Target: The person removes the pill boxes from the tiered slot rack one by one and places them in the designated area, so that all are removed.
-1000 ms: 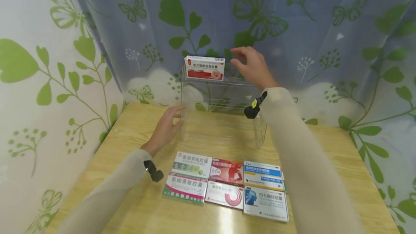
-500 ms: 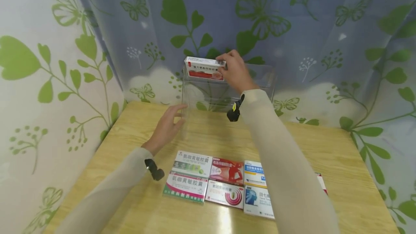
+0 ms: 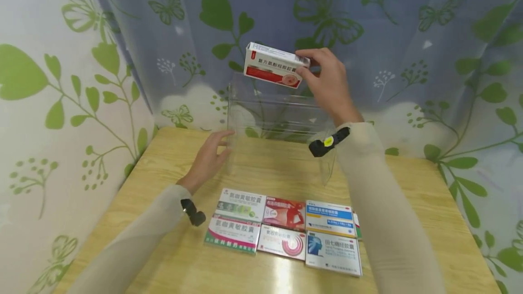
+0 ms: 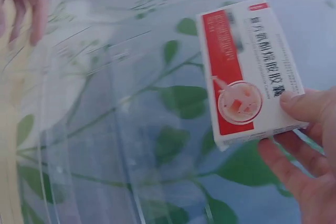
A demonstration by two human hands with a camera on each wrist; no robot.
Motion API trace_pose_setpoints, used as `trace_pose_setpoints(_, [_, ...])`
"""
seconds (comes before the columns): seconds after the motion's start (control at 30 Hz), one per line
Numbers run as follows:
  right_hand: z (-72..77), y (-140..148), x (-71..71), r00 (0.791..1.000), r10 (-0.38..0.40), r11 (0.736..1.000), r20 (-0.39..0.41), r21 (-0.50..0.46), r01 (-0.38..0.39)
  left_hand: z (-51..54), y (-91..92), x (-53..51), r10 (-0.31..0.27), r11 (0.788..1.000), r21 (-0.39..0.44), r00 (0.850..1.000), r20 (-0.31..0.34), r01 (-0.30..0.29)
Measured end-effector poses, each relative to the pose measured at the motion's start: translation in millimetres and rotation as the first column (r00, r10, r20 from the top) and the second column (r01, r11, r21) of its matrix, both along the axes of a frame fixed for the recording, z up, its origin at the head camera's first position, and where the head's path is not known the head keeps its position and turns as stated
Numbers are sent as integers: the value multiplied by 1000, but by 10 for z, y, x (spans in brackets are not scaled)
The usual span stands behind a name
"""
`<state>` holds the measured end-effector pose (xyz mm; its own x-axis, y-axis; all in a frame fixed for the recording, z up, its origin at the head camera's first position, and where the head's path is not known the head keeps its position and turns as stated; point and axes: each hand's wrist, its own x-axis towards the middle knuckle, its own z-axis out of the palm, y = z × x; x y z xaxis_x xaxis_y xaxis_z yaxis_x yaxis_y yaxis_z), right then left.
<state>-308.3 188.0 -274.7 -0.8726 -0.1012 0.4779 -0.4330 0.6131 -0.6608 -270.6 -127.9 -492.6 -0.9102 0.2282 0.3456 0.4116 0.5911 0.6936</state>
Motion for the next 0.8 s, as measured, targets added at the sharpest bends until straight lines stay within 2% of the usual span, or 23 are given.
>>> trace_pose_setpoints(0.1, [-10, 228, 201, 1000, -7, 1000, -27, -15, 7, -11, -8, -6, -3, 1000, -5, 1000, -8, 3])
trace_pose_setpoints(0.2, [-78, 517, 429, 999, -19, 999, -30, 37, 20, -18, -11, -8, -8, 1000, -7, 1000, -14, 8])
trace_pose_setpoints(0.4, [-348, 1183, 880, 997, -63, 989, -37, 129, 67, -11, -6, 2, -18, 1000, -5, 1000, -18, 17])
trace_pose_setpoints(0.53, [-583, 1634, 1159, 994, -101, 977, 29, 193, 94, 0, 1, 14, -24, 1000, 4, 1000, -7, 24])
trace_pose_setpoints(0.63, [-771, 1947, 1356, 981, -155, 952, 117, 282, 117, 7, 1, 15, -27, 1000, 12, 1000, -1, 27])
trace_pose_setpoints(0.8, [-1101, 2434, 1673, 958, -204, 911, 203, 399, 109, 13, -5, 12, -25, 1000, 9, 1000, 0, 25])
